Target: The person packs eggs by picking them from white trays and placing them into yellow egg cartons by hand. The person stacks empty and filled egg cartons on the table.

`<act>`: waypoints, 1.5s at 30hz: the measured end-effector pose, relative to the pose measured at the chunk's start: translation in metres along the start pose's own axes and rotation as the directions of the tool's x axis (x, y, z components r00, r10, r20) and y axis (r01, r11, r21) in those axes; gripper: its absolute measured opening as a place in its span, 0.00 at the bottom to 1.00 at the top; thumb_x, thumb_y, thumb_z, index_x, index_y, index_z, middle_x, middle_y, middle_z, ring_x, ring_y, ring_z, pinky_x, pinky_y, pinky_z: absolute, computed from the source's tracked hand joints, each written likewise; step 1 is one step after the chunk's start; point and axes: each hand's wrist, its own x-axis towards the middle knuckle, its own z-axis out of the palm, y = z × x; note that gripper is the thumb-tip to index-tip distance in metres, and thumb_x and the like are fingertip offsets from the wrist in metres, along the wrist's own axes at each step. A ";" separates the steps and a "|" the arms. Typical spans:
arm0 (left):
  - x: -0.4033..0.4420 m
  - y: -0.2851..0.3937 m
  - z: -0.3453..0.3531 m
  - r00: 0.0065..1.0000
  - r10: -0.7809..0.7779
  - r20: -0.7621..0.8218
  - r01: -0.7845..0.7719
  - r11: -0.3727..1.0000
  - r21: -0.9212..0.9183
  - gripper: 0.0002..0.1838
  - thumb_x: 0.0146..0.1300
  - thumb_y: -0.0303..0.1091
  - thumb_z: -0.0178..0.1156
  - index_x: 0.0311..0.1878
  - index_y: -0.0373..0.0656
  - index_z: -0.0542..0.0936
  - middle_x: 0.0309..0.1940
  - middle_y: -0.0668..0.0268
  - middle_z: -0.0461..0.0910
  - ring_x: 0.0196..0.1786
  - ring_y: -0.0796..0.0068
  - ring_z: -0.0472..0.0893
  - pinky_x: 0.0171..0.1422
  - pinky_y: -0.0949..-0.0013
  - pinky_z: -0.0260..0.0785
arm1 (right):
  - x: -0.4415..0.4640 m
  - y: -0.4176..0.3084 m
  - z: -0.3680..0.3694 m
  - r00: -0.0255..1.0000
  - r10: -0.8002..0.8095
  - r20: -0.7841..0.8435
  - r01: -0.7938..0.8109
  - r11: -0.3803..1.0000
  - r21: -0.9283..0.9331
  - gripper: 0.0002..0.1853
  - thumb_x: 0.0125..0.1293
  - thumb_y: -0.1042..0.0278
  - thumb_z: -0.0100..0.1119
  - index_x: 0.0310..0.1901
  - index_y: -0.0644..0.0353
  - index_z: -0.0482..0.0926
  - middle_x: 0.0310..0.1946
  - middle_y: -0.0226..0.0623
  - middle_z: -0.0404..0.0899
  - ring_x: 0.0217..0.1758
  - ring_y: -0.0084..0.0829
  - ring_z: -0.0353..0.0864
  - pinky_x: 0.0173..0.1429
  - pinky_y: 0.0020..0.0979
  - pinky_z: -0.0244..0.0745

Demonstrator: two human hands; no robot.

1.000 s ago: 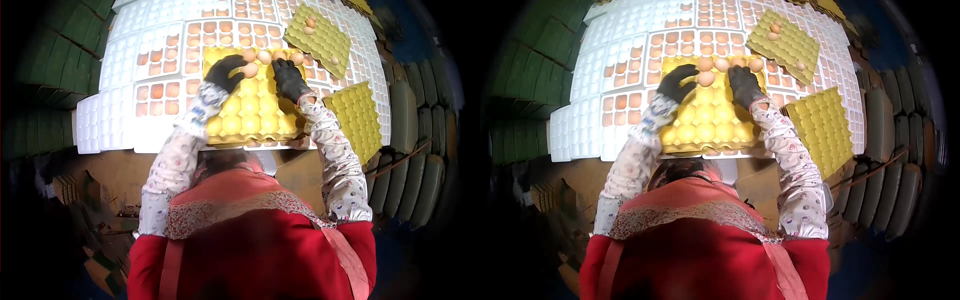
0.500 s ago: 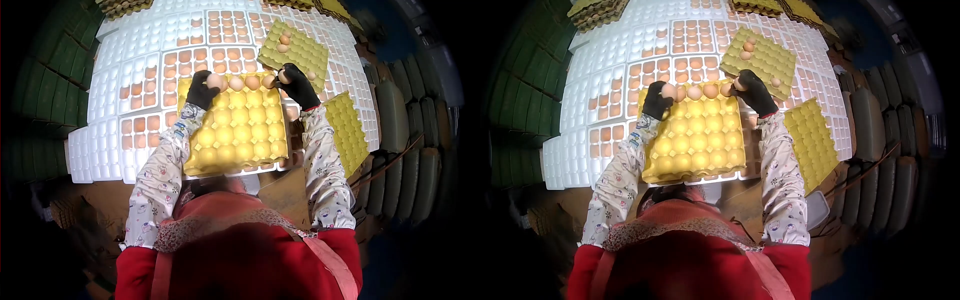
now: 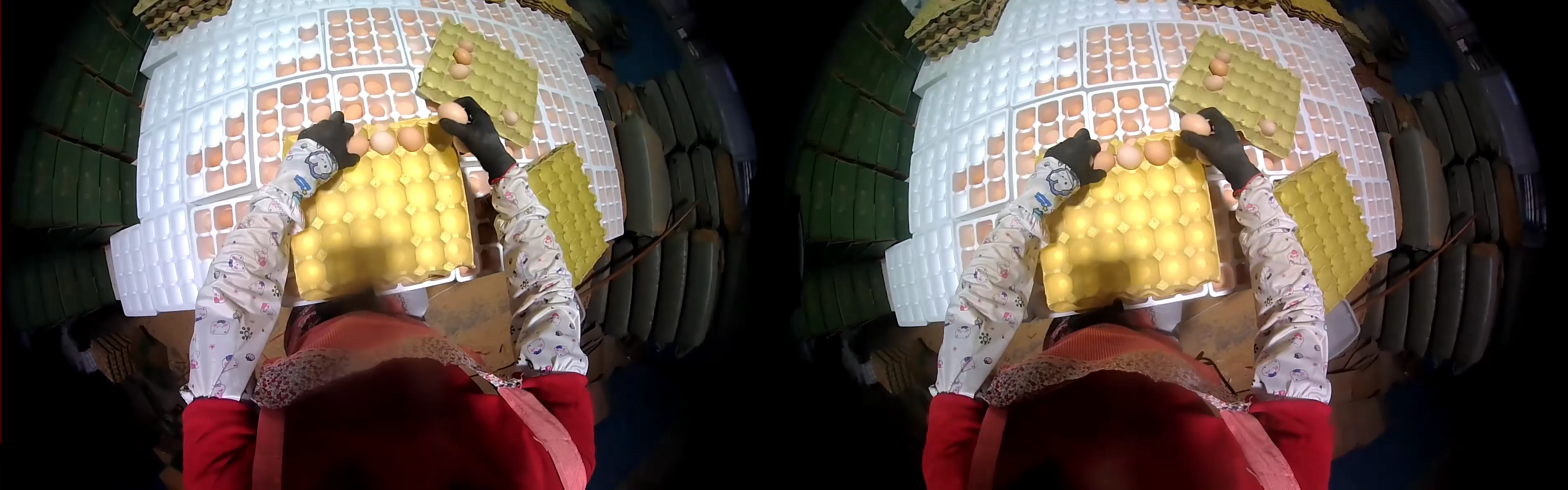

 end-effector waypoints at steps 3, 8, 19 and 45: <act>0.002 -0.024 0.030 0.975 0.021 -0.223 -0.096 0.940 -0.328 0.19 0.50 0.40 0.68 0.44 0.46 0.77 0.42 0.61 0.75 0.42 0.65 0.78 0.47 0.65 0.72 | 0.003 -0.034 -0.002 0.980 0.149 0.129 -0.195 0.843 0.502 0.18 0.58 0.64 0.61 0.48 0.60 0.72 0.39 0.32 0.74 0.38 0.23 0.73 0.44 0.27 0.71; 0.030 -0.046 0.049 0.990 -0.074 -0.122 -0.136 -0.243 -0.960 0.30 0.52 0.21 0.59 0.60 0.45 0.65 0.40 0.60 0.76 0.28 0.69 0.78 0.27 0.67 0.75 | 0.009 -0.070 0.040 0.945 0.076 0.319 0.227 0.553 -0.802 0.19 0.52 0.64 0.64 0.47 0.54 0.78 0.45 0.45 0.69 0.45 0.46 0.77 0.47 0.42 0.73; 0.039 0.049 0.010 0.987 -0.051 0.155 0.030 0.991 0.133 0.24 0.44 0.44 0.70 0.48 0.52 0.80 0.55 0.60 0.65 0.51 0.52 0.73 0.49 0.54 0.74 | 0.002 -0.041 0.052 0.995 0.013 0.099 0.051 0.791 -0.610 0.23 0.44 0.60 0.69 0.43 0.57 0.77 0.43 0.43 0.72 0.40 0.42 0.79 0.44 0.41 0.75; -0.357 -0.052 0.108 0.417 -0.892 -0.176 0.742 0.446 -0.500 0.27 0.42 0.44 0.73 0.47 0.47 0.79 0.57 0.54 0.69 0.50 0.53 0.77 0.50 0.58 0.73 | -0.128 -0.134 0.340 0.353 -0.064 0.933 0.660 0.724 -0.200 0.26 0.52 0.50 0.60 0.54 0.45 0.76 0.58 0.44 0.69 0.52 0.42 0.77 0.57 0.36 0.72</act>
